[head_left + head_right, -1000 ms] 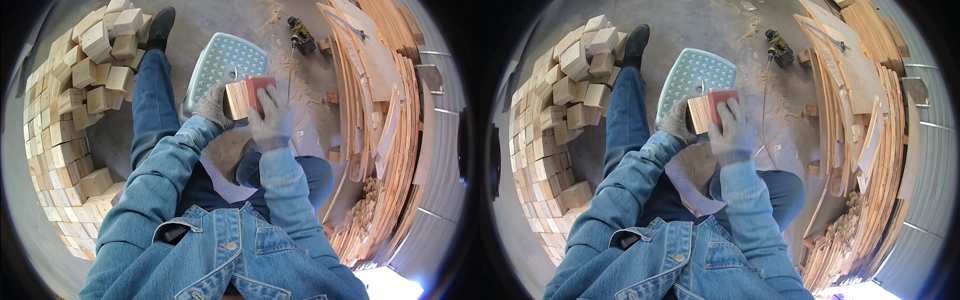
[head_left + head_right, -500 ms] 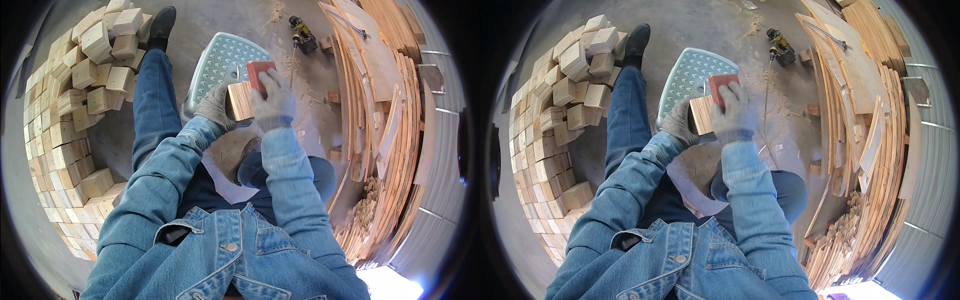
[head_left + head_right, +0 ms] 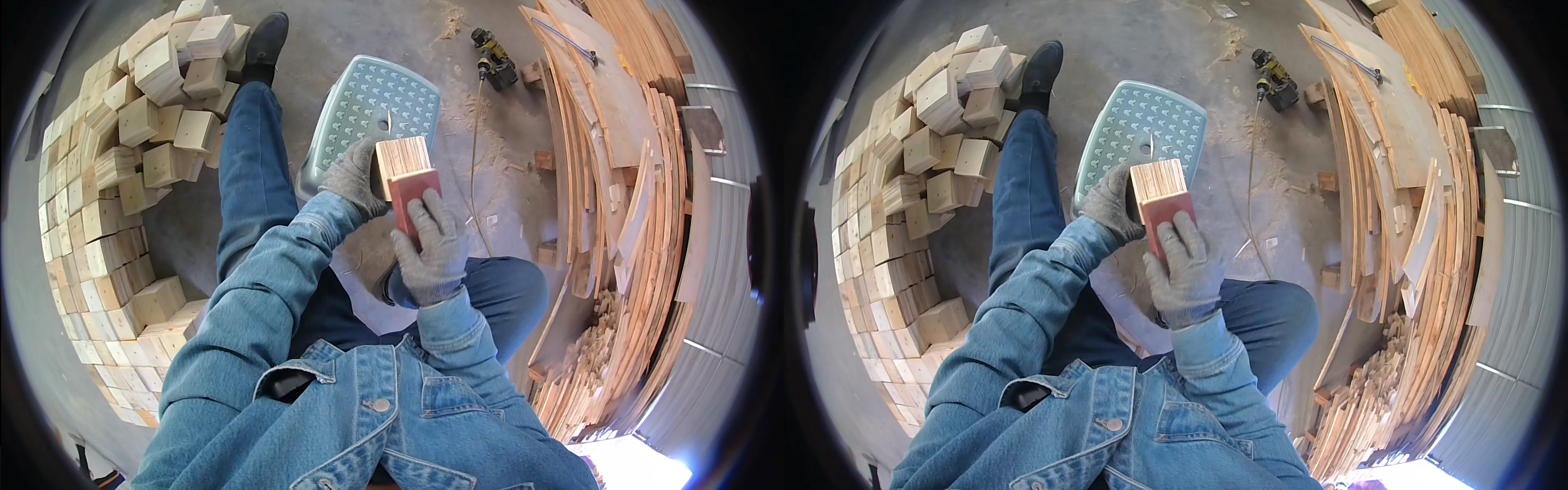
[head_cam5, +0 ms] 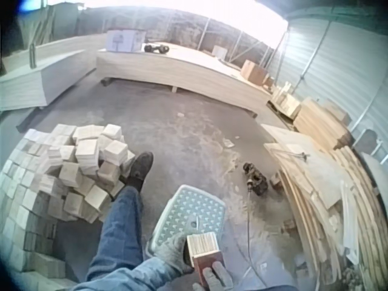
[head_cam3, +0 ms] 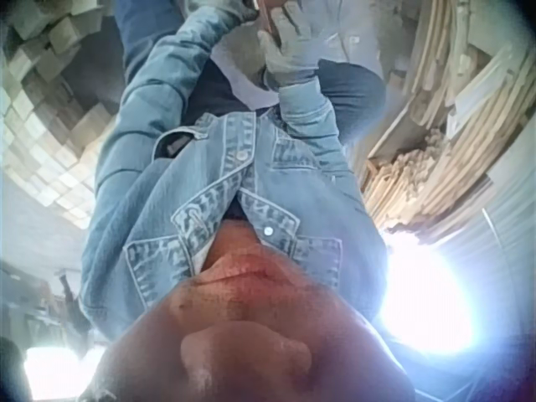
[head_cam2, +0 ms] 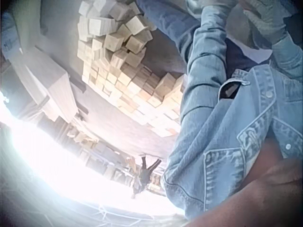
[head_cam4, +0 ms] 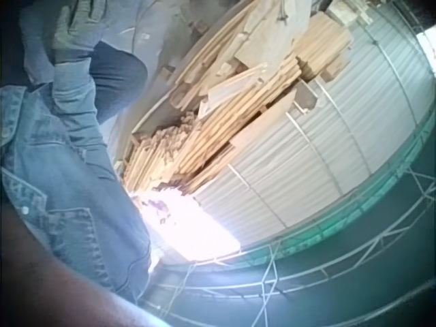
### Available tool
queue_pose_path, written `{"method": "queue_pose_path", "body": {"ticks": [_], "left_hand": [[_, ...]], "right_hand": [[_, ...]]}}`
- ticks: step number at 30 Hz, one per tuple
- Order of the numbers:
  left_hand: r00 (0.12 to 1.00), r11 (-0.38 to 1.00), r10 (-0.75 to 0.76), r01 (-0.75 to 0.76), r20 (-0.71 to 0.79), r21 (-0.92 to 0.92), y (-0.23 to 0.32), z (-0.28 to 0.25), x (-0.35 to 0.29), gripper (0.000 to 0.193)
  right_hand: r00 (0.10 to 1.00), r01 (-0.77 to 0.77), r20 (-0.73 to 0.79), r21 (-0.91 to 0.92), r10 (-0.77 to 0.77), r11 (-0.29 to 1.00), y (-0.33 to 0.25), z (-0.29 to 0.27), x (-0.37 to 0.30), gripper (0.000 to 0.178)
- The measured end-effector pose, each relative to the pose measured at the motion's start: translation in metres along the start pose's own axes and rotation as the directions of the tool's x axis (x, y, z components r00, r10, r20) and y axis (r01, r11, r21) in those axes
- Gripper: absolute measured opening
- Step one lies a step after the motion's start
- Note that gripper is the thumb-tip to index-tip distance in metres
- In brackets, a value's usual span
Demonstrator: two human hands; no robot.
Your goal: The person sits on a low stool and sands small wooden blocks one by one using a red sanding block. They hold each block in one hand and rub the sanding block over its surfaces, then place the finished block onto a nearby stack.
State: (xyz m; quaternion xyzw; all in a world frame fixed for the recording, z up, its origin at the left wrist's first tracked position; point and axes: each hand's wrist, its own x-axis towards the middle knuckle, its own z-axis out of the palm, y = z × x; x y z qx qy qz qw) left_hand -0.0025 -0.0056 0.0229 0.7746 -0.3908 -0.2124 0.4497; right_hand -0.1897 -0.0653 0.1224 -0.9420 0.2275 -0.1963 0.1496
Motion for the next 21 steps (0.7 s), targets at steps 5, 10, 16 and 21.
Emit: {"method": "queue_pose_path", "body": {"ticks": [5,10,16,21], "left_hand": [[1.000,1.000,-0.021,0.020,0.018,0.023,-0.004,0.002,0.001,0.094],[1.000,1.000,0.027,-0.027,0.001,-0.012,-0.006,0.005,0.003,0.109],[1.000,1.000,-0.007,0.007,0.011,0.012,-0.004,0.002,0.003,0.117],[1.000,1.000,0.005,-0.004,-0.027,0.015,-0.003,0.003,0.000,0.092]], "right_hand": [[0.999,0.049,-0.011,0.009,-0.049,0.999,0.002,0.008,0.027,0.048],[0.998,0.031,-0.062,-0.051,-0.034,0.998,0.021,0.038,0.107,0.046],[0.999,-0.039,-0.010,-0.093,0.038,0.995,0.027,0.046,0.121,0.050],[0.999,-0.018,0.040,-0.030,0.019,0.999,0.002,0.005,0.048,0.053]]}}
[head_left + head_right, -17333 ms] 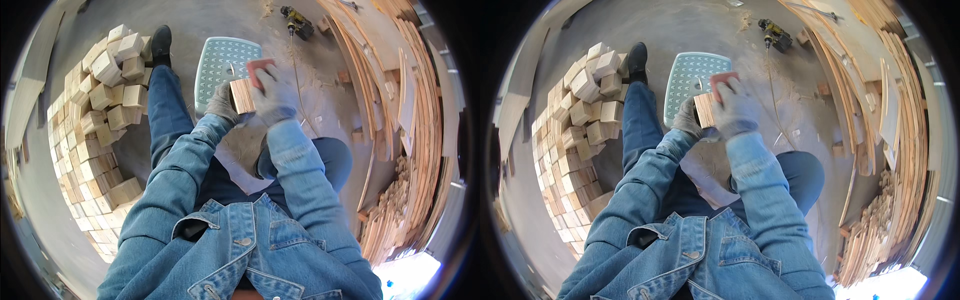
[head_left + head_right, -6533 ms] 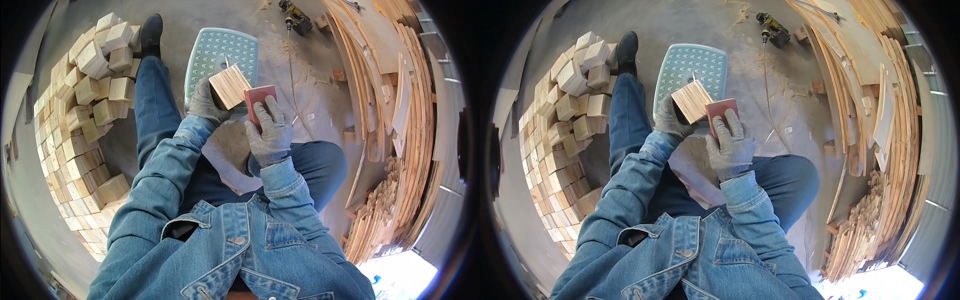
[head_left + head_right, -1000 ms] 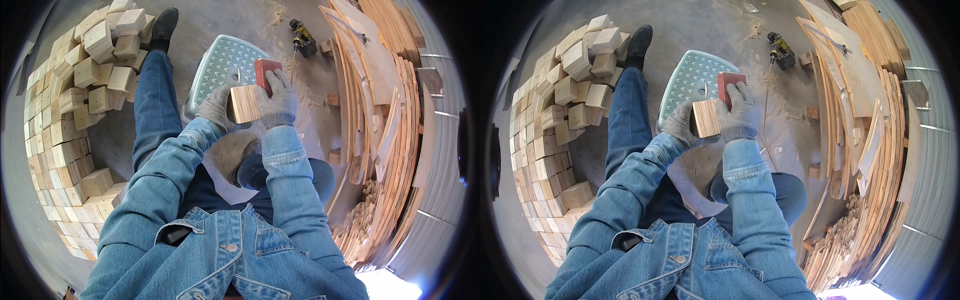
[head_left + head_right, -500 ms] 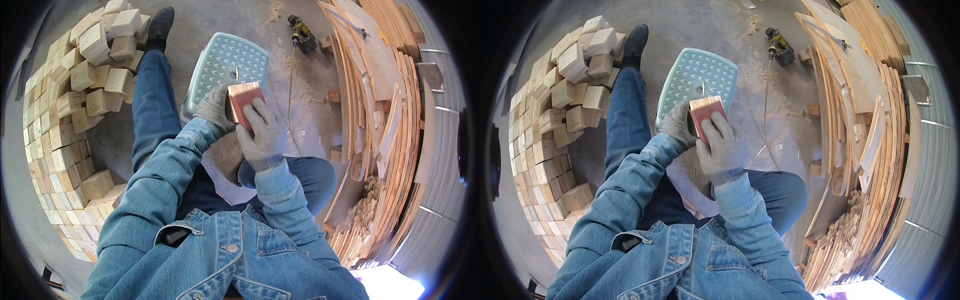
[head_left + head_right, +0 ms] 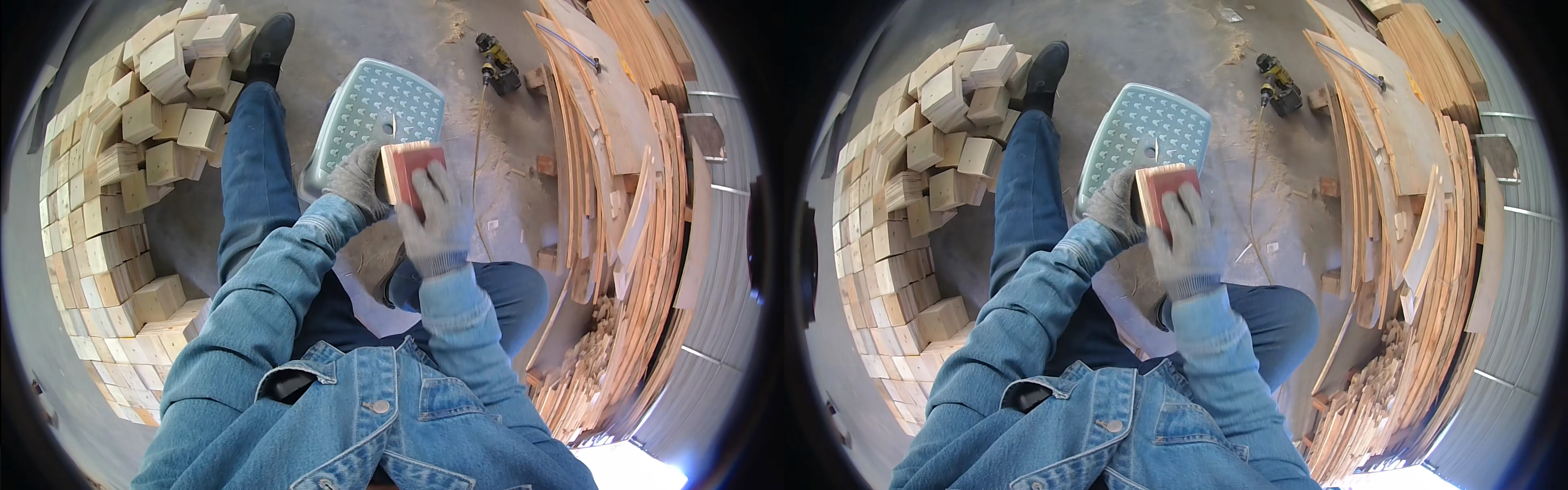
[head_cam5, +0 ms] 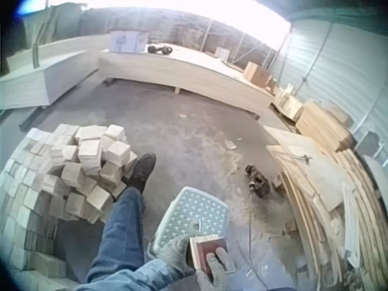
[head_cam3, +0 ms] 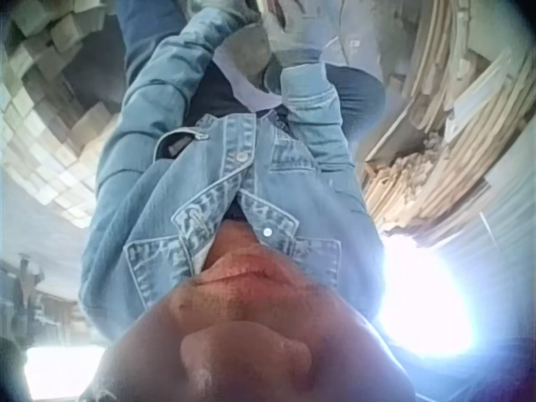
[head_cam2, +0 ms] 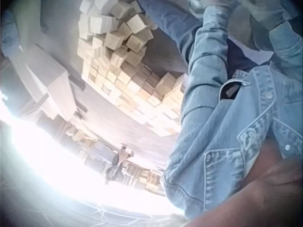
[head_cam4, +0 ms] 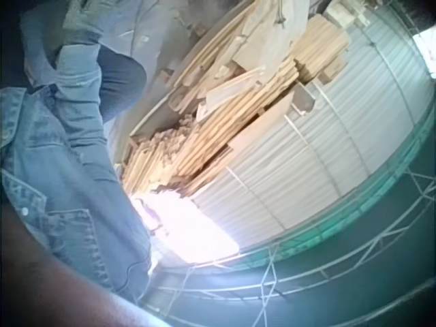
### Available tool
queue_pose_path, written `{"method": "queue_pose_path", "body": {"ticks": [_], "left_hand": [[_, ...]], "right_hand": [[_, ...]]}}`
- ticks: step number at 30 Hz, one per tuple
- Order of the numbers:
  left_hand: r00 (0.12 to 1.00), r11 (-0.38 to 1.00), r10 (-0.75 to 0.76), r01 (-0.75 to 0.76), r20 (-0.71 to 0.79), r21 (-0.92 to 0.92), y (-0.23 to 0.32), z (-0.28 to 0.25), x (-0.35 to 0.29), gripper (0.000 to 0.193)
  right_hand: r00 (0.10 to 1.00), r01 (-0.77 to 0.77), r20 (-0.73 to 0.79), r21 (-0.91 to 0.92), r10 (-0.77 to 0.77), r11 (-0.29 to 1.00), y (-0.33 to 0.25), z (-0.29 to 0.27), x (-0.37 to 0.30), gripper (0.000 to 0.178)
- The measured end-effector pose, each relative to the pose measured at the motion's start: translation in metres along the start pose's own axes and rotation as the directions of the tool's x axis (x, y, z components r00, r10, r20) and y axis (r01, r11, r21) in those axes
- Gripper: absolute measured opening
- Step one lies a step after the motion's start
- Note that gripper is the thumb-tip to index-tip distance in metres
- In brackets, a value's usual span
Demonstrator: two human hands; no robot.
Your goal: The person sits on a low stool and sands small wooden blocks one by one using a red sanding block. They hold each block in one hand and rub the sanding block over its surfaces, then place the finished block onto a nearby stack.
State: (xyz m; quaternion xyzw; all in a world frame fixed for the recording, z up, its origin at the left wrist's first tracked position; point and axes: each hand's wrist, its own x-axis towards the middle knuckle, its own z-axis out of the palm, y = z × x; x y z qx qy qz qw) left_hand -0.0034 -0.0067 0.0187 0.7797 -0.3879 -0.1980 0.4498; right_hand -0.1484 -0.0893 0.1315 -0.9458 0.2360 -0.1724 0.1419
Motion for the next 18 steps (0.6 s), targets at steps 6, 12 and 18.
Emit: {"method": "queue_pose_path", "body": {"ticks": [6,12,18], "left_hand": [[0.998,0.999,0.052,-0.052,0.024,-0.011,-0.007,0.003,0.004,0.096],[0.999,1.000,-0.029,0.029,0.040,-0.001,0.002,-0.004,0.003,0.097],[0.999,0.999,-0.008,0.010,0.054,-0.033,0.001,0.000,0.004,0.116]], "right_hand": [[0.999,0.038,-0.003,-0.030,-0.039,0.999,-0.004,-0.014,-0.052,0.050],[0.999,0.039,-0.035,-0.005,-0.039,0.999,0.008,0.014,0.021,0.048],[0.999,-0.031,-0.020,-0.106,0.029,0.994,0.022,0.039,0.083,0.047]]}}
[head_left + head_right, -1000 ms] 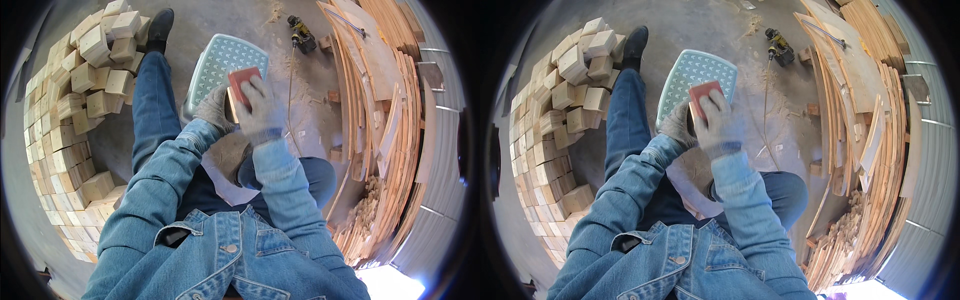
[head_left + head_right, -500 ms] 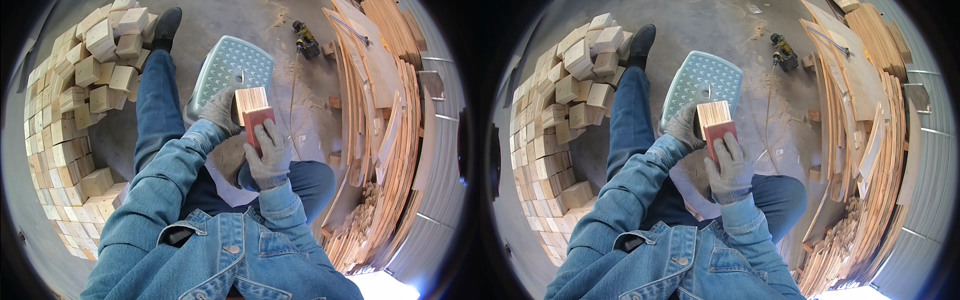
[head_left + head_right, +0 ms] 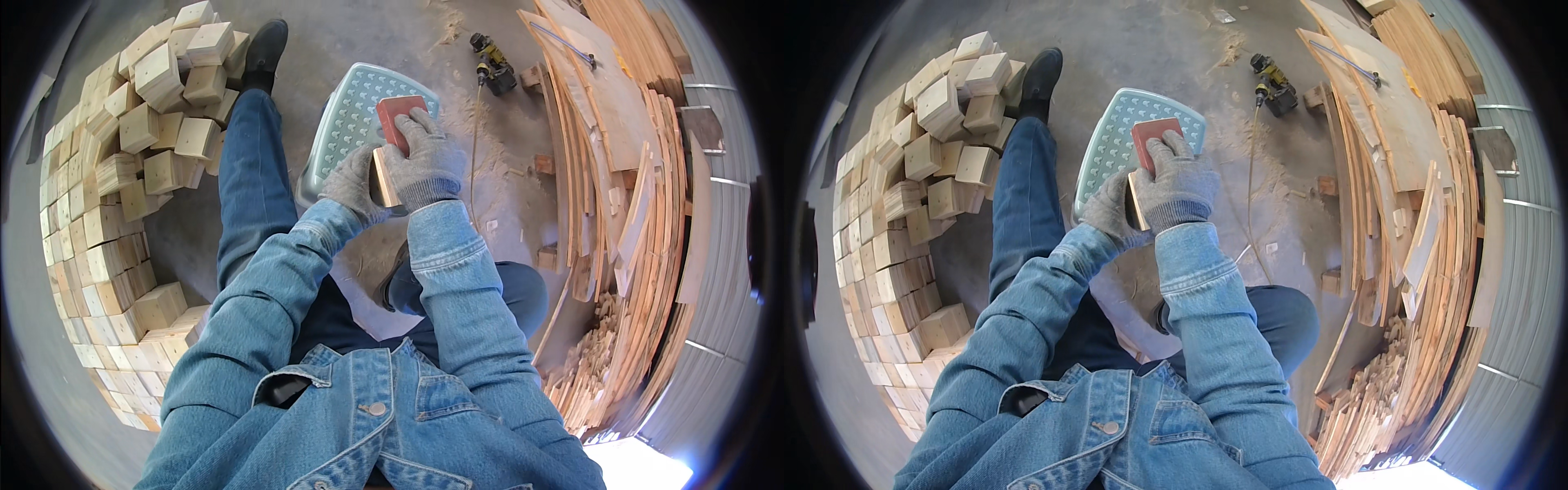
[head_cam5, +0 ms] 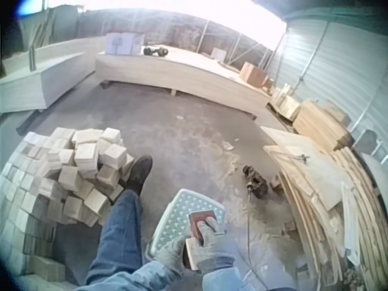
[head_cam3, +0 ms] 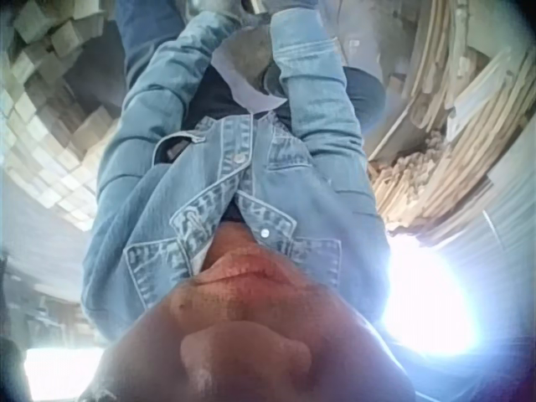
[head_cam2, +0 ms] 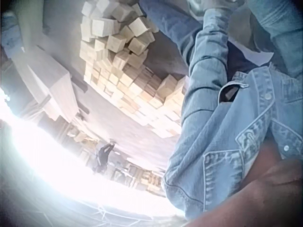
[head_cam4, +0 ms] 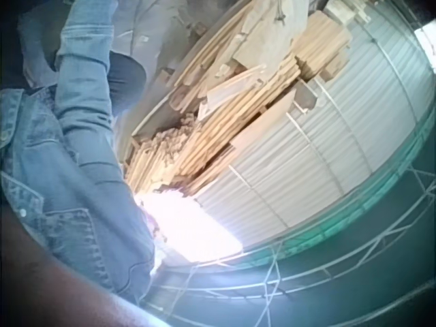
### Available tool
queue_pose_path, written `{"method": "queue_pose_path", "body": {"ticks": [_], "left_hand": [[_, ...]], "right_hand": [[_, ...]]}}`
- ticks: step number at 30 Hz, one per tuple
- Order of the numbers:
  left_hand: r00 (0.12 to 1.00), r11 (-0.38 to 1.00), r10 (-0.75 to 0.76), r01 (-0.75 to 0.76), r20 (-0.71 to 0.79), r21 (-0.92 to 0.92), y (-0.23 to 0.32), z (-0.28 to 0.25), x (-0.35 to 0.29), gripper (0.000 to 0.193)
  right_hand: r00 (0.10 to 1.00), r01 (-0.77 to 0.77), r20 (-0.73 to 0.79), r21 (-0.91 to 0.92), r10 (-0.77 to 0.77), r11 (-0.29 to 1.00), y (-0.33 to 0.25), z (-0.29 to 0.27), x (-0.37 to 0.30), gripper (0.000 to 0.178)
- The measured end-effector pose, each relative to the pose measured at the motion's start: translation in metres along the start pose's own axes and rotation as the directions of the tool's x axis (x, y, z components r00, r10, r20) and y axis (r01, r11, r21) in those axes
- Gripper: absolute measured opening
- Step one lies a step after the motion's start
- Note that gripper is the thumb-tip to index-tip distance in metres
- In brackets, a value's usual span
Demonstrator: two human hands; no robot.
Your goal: The person sits on a low stool and sands small wooden blocks one by one using a red sanding block. They hold each block in one hand and rub the sanding block over its surfaces, then place the finished block onto a nearby stack.
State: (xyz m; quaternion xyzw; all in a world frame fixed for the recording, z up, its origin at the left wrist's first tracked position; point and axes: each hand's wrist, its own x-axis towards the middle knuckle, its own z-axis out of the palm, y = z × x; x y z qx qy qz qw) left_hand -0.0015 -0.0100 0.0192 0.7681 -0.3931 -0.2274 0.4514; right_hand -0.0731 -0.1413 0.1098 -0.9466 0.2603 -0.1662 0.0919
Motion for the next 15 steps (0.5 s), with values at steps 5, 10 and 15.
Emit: {"method": "queue_pose_path", "body": {"ticks": [5,10,15], "left_hand": [[0.995,0.997,0.075,-0.073,-0.061,0.037,-0.018,0.007,0.002,0.106],[1.000,0.999,0.021,-0.022,0.015,0.038,-0.011,0.007,0.002,0.106],[1.000,0.997,0.001,-0.003,0.029,0.078,0.003,-0.003,0.000,0.104]], "right_hand": [[0.999,0.054,-0.016,0.090,-0.052,0.995,-0.006,-0.020,-0.040,0.054],[0.997,0.077,0.009,0.131,-0.078,0.988,-0.014,-0.052,-0.120,0.056],[0.997,0.065,0.021,0.149,-0.069,0.987,-0.009,-0.054,-0.138,0.053]]}}
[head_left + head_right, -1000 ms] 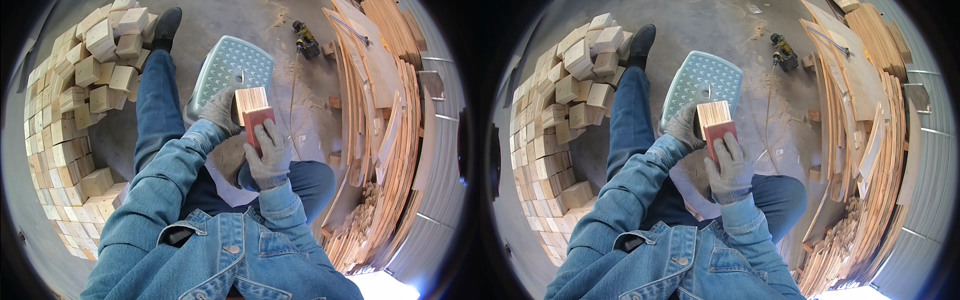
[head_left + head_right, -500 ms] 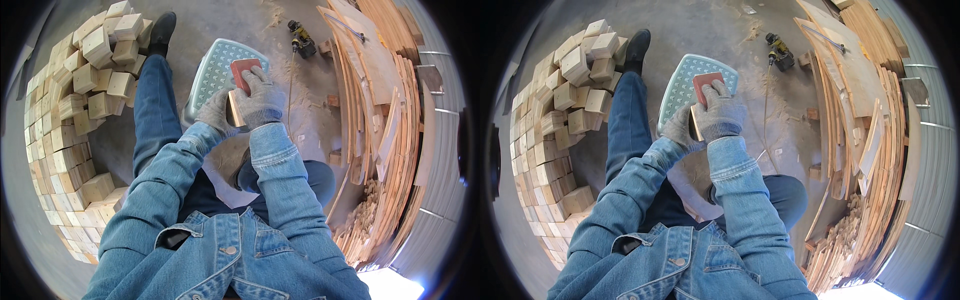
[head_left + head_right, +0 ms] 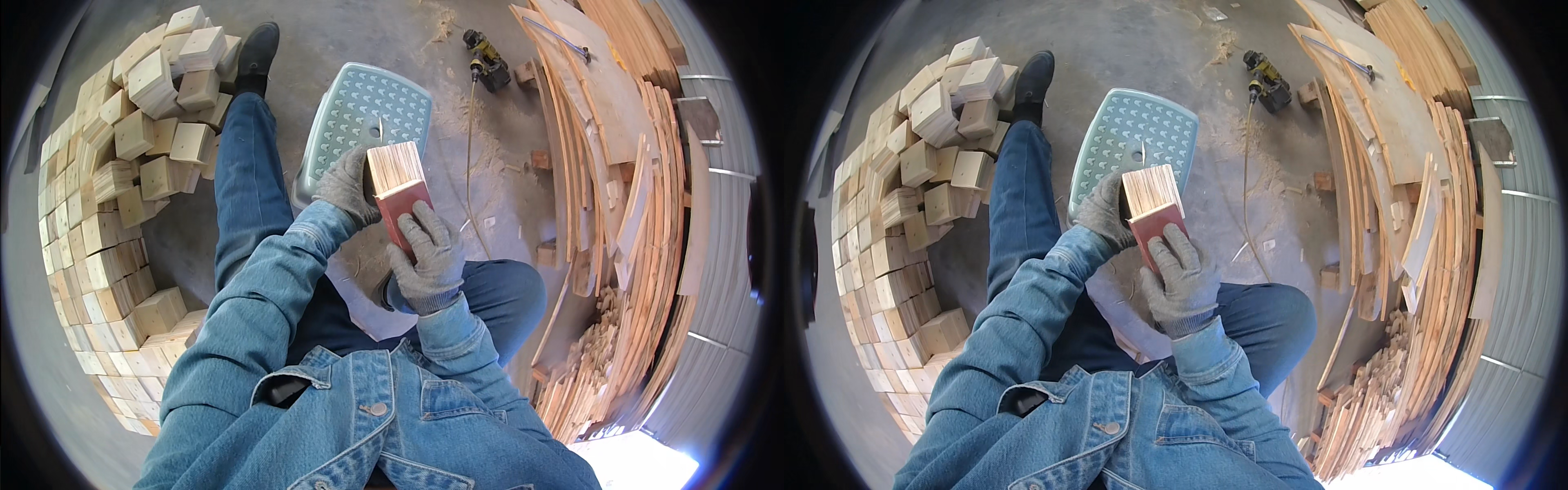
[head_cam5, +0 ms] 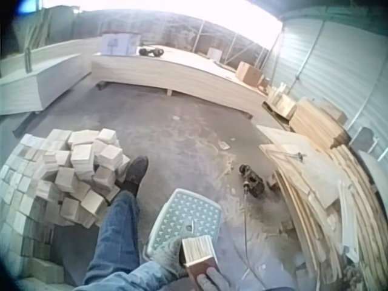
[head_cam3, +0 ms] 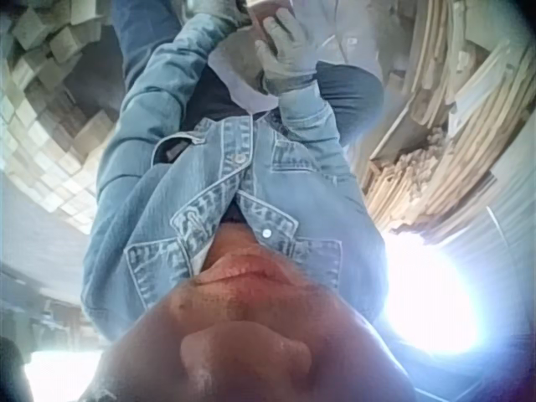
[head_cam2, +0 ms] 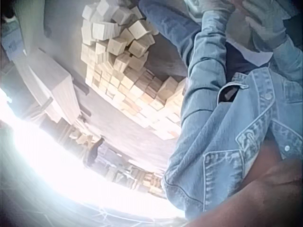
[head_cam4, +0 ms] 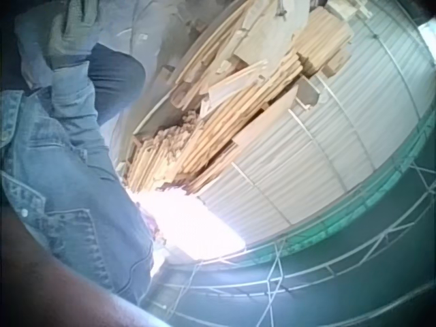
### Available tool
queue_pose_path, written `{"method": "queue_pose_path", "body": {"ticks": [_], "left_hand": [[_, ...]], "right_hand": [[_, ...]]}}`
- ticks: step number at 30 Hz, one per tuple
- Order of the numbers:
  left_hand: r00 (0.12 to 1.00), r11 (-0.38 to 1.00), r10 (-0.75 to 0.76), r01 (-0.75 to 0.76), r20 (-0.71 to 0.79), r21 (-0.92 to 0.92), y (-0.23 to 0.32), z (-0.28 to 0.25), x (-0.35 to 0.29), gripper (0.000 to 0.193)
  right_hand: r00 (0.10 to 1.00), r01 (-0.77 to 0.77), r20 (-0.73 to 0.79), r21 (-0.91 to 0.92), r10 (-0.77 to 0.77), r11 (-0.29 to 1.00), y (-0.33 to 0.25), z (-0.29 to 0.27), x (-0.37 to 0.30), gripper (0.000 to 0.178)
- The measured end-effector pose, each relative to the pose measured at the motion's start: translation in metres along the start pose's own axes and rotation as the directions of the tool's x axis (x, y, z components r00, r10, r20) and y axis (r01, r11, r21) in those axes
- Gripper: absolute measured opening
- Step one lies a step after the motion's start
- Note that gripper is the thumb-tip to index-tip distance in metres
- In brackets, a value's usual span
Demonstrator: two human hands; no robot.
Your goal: The person sits on a low stool and sands small wooden blocks one by one using a red sanding block. They hold each block in one hand and rub the sanding block over its surfaces, then place the finished block onto a nearby stack.
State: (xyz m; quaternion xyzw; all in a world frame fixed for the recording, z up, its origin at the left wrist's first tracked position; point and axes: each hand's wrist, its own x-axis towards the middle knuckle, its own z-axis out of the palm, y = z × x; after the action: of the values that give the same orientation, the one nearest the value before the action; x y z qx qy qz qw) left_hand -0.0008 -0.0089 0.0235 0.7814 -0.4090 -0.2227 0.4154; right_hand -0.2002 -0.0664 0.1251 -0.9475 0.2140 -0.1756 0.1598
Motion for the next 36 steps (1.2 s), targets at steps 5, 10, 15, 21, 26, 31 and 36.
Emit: {"method": "queue_pose_path", "body": {"ticks": [5,10,15,21,26,31,36], "left_hand": [[0.999,0.999,-0.003,0.002,-0.044,-0.037,-0.002,-0.001,-0.001,0.100],[1.000,0.995,-0.002,0.000,-0.024,-0.098,0.014,-0.010,-0.002,0.098],[0.995,1.000,0.004,-0.006,-0.100,-0.019,-0.010,0.008,-0.003,0.102],[0.998,1.000,0.010,-0.012,-0.063,-0.029,-0.003,0.002,-0.001,0.110],[0.999,0.999,-0.032,0.032,0.001,-0.023,0.004,0.000,0.003,0.105],[0.998,0.997,0.014,-0.018,-0.053,-0.081,0.004,-0.001,0.002,0.097],[0.999,0.993,0.020,-0.024,-0.043,-0.117,0.004,0.001,0.003,0.097]], "right_hand": [[0.999,-0.007,-0.032,0.046,0.008,0.999,0.016,0.014,0.053,0.051],[0.987,-0.150,-0.056,0.063,0.154,0.987,0.054,0.030,0.119,0.052],[0.979,-0.204,-0.015,0.035,0.205,0.978,0.058,0.027,0.112,0.054],[0.992,-0.097,-0.083,-0.038,0.094,0.995,0.026,0.005,0.023,0.057],[0.992,-0.080,-0.097,-0.007,0.078,0.997,0.024,0.005,-0.013,0.056],[0.993,-0.074,-0.089,0.013,0.075,0.997,0.034,0.005,0.018,0.055],[0.978,-0.178,-0.078,0.168,0.193,0.970,0.060,0.000,0.086,0.056]]}}
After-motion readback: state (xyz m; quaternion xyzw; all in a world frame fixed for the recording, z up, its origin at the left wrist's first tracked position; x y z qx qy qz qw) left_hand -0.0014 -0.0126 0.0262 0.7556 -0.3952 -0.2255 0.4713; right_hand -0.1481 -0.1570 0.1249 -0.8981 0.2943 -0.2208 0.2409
